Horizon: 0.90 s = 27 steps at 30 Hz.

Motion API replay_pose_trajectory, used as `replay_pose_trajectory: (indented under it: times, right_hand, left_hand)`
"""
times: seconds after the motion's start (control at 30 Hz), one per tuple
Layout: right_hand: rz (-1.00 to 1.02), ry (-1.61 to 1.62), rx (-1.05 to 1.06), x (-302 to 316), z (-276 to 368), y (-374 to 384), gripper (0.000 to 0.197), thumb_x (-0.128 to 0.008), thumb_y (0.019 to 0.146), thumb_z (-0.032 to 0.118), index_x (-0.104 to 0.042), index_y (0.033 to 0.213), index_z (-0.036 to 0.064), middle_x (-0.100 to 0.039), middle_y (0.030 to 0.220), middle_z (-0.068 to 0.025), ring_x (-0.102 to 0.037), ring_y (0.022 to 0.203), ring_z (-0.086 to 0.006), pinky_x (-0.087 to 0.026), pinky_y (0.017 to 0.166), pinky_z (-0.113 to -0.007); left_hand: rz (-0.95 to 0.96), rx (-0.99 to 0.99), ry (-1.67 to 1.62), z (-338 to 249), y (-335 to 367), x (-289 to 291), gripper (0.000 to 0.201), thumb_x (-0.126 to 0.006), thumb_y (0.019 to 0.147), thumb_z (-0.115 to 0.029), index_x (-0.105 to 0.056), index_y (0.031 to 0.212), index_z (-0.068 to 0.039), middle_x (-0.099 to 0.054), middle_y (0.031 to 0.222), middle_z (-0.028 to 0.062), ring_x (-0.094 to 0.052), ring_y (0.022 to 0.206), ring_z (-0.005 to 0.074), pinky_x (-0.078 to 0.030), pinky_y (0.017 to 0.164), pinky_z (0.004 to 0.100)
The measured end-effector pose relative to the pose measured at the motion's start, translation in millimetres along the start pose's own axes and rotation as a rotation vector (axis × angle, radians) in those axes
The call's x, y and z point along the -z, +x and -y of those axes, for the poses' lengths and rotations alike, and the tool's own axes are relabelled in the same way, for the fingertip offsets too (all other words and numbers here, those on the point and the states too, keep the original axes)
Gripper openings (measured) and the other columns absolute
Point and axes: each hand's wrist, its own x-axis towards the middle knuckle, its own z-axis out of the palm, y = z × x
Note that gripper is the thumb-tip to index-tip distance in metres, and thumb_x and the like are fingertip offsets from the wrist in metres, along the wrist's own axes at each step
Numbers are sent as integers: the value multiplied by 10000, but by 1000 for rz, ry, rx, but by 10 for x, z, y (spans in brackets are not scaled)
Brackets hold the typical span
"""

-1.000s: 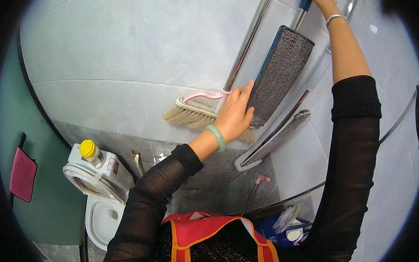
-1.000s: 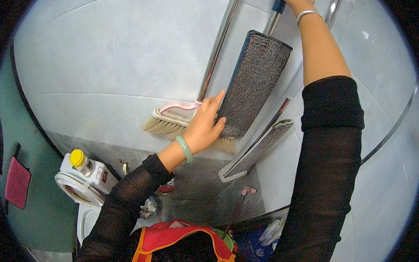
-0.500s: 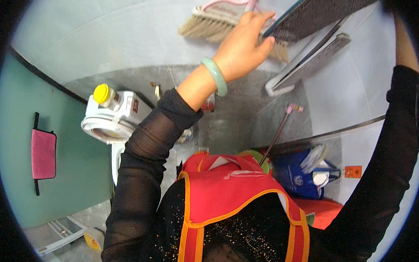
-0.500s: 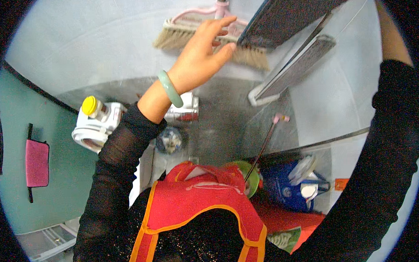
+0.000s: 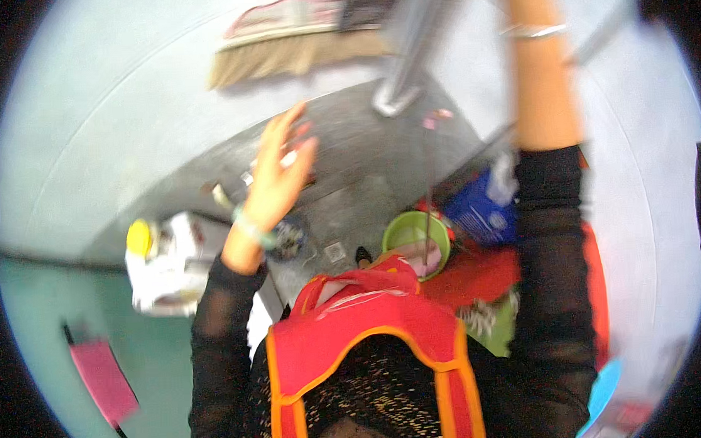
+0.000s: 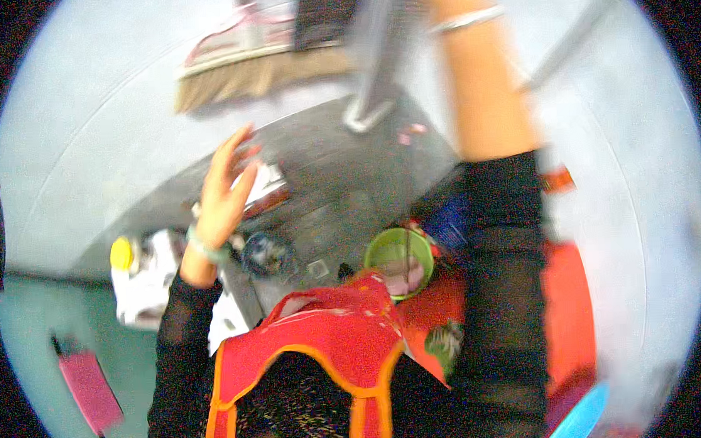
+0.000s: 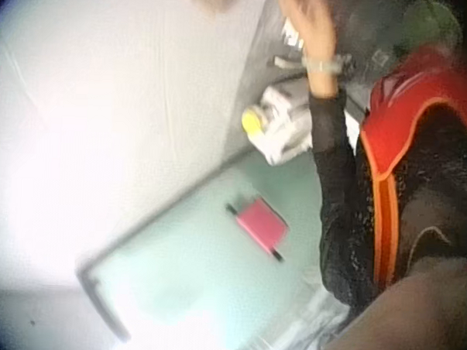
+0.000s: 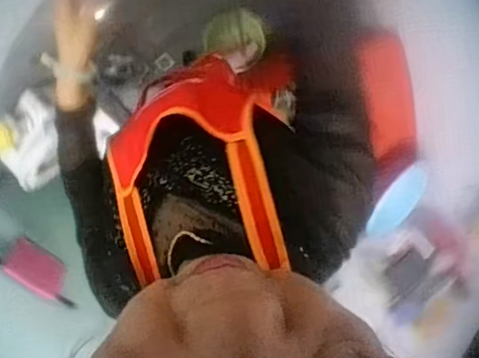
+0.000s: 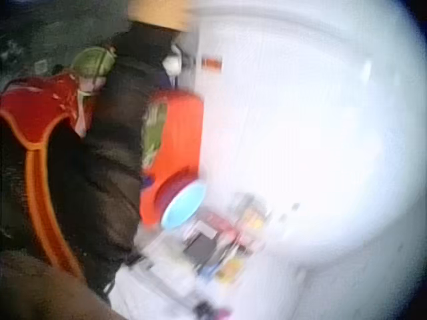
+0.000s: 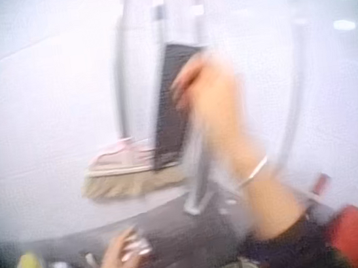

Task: The person removes a mop head, wipes the floor with a cloth, rinses the cloth in a bucket, pours the wastewater into a toilet, and then scrubs the toilet bowl with a brush.

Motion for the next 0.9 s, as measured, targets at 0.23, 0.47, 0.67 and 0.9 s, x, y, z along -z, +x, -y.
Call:
replay_pose_trajectory:
  times: [0.23, 0.47, 0.67, 0.9]
  right_hand:
    - [63, 412, -839, -11, 453, -3262, 238, -371, 767, -45, -395, 566, 80, -418, 518, 3, -409, 453, -60, -306, 389, -197]
    - [34, -9, -1228, 936, 1405, -4393, 89, -433, 796, 24, -519, 803, 48, -528, 720, -5, -514, 611, -90, -419, 538, -216]
    - [-275, -369, -1124, 2241, 1882, -4724, 119, -445, 824, 18, -512, 921, 35, -569, 818, -47, -548, 646, -110, -464, 567, -243]
    - [-427, -1320, -930, 4282, 2624, -5089, 202, -472, 880, 186, -552, 881, 0, -569, 849, -135, -540, 815, -247, -420, 765, -342]
  left_hand:
    - [309, 188, -128, 310, -1036, -48, 449, -464, 831, 20, -375, 1265, -57, -421, 1195, 101, -517, 1017, 183, -426, 832, 269]
    - [647, 256, -276, 305, -1601, -284, 450, -478, 835, 3, -372, 1268, -54, -419, 1184, 102, -528, 993, 176, -432, 797, 247]
    - [919, 184, -297, 165, -1922, -803, 452, -505, 820, -42, -382, 1255, -57, -419, 1181, 113, -526, 974, 182, -436, 793, 271]
    - [1137, 149, -315, -69, -2290, -1378, 426, -511, 824, -86, -394, 1232, -46, -437, 1138, 120, -536, 941, 199, -445, 778, 287]
